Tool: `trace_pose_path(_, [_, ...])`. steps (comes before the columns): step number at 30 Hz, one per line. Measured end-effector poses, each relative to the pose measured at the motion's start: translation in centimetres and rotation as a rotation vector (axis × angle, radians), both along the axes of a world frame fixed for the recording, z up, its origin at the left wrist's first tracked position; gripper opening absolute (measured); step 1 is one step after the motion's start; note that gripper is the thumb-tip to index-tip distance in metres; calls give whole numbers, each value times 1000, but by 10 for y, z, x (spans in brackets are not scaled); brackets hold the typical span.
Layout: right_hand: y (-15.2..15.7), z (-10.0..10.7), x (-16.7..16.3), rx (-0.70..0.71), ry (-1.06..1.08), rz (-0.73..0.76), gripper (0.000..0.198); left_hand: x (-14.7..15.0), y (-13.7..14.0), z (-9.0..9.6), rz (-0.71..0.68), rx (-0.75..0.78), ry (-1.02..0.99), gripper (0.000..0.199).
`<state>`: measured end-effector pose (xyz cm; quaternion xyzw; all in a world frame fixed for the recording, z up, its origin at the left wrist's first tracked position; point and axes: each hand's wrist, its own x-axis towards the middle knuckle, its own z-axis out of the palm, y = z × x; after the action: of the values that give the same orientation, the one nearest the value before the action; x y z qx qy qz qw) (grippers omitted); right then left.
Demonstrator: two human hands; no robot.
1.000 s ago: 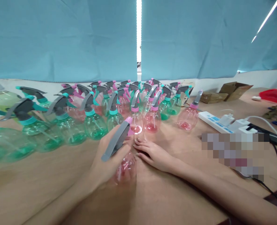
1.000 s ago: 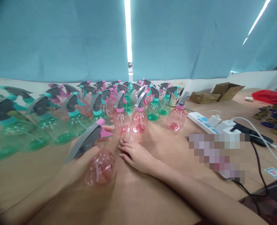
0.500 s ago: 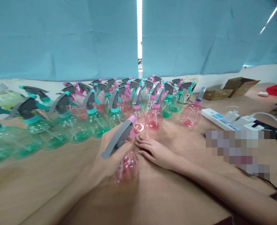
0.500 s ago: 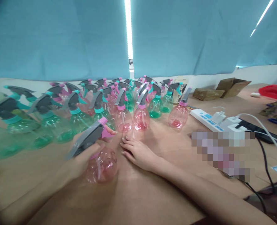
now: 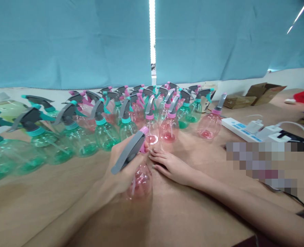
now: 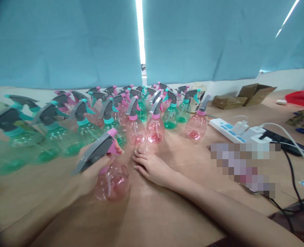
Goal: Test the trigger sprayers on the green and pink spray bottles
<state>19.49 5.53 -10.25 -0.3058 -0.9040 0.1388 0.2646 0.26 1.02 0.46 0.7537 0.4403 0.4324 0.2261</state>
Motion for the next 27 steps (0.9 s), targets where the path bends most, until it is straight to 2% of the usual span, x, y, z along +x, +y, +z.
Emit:
trace_pose_path(5, [0, -1, 0, -5, -7, -7, 36, -1, -1, -3, -54, -29, -57, 8])
trace_pose_path(14, [-1, 0, 0, 5, -5, -7, 38, 4, -6, -1, 113, -9, -88, 7])
trace_pose_path(24, [-1, -1, 1, 5, -11, -14, 40, 5, -7, 0, 120, -23, -83, 6])
trace_pose_path(27, [-1, -1, 1, 8, -27, -8, 41, 5, -7, -1, 108, -22, -67, 13])
